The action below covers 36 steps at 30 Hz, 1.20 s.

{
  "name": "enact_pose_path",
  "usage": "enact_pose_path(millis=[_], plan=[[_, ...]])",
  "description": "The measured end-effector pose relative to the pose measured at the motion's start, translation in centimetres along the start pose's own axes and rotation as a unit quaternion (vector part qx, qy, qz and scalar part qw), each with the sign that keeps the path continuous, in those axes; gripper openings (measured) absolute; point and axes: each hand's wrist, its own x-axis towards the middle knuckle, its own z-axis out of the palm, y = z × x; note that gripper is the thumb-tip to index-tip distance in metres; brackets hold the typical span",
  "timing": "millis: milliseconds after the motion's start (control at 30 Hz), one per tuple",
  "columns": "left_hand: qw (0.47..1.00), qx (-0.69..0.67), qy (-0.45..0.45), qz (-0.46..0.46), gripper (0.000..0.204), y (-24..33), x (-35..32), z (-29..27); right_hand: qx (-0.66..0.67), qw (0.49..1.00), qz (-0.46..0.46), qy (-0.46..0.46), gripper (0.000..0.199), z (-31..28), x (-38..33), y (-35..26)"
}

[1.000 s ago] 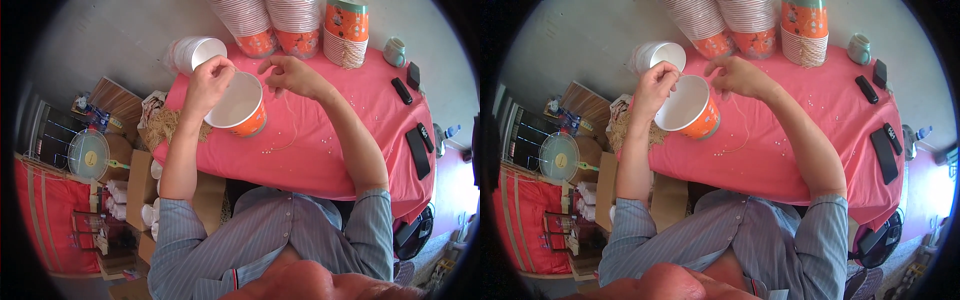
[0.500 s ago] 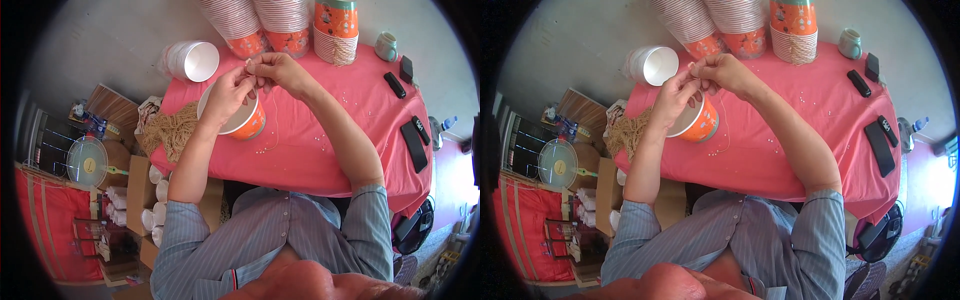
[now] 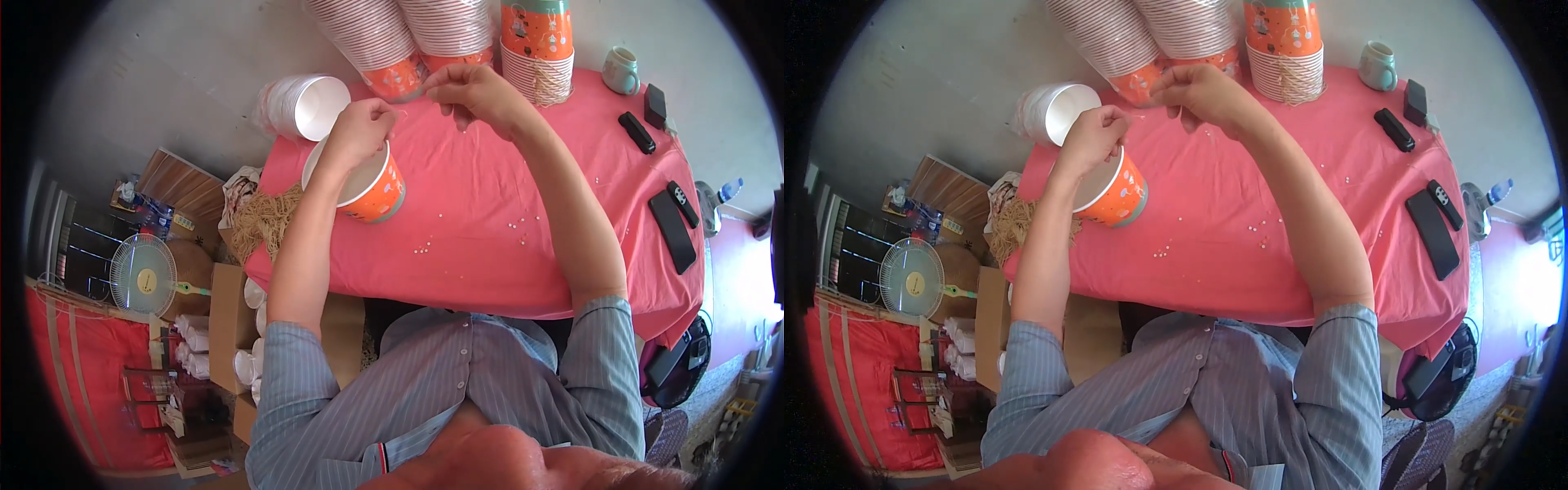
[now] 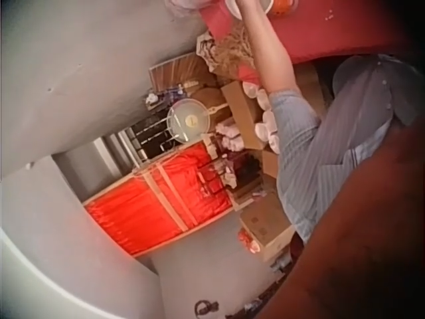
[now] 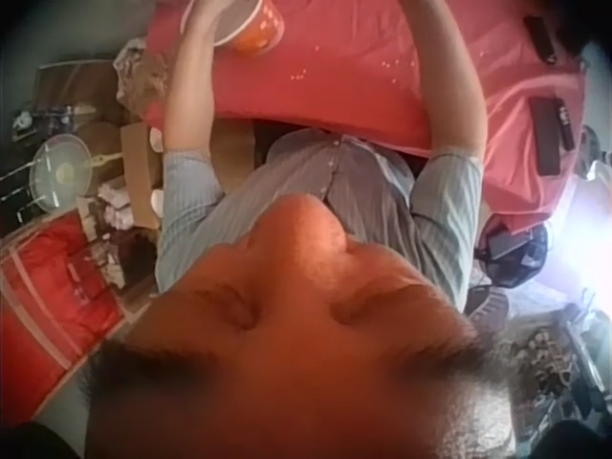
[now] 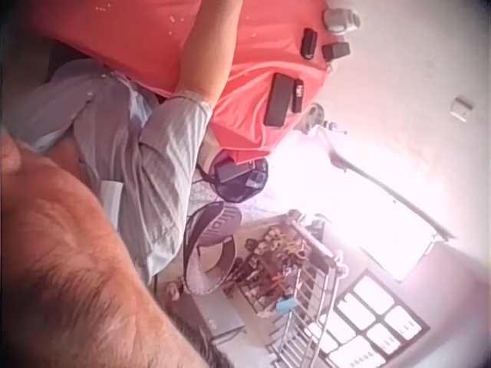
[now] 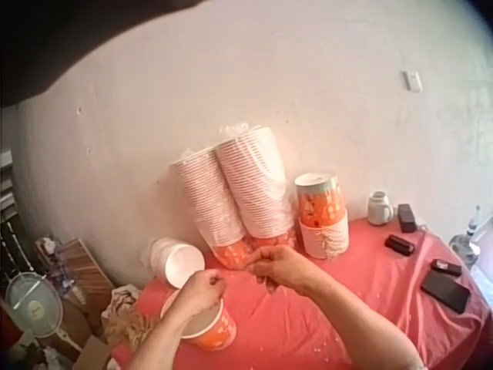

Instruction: Tying thin white elastic bands around paper cups.

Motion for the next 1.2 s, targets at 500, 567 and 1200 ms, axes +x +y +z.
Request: enact_pose_path(millis=[500, 567, 1200], plan=[[0.99, 0.037, -0.124, 0.058, 0.028, 0.3, -0.2, 0.2, -0.091, 0.977, -0.096, 0.166, 0.022, 1.1, 2.2, 3.9], [0.995, 0.019, -0.1, 0.026, 0.027, 0.1, 0.2, -0.1, -0.365, 0.871, -0.168, 0.283, 0.022, 1.2, 2.0, 4.0], [0.995, -0.052, -0.087, -0.008, 0.023, -1.0, 0.9, -1.0, -0.094, 0.992, -0.039, 0.078, 0.02, 2.1, 2.0, 4.2]])
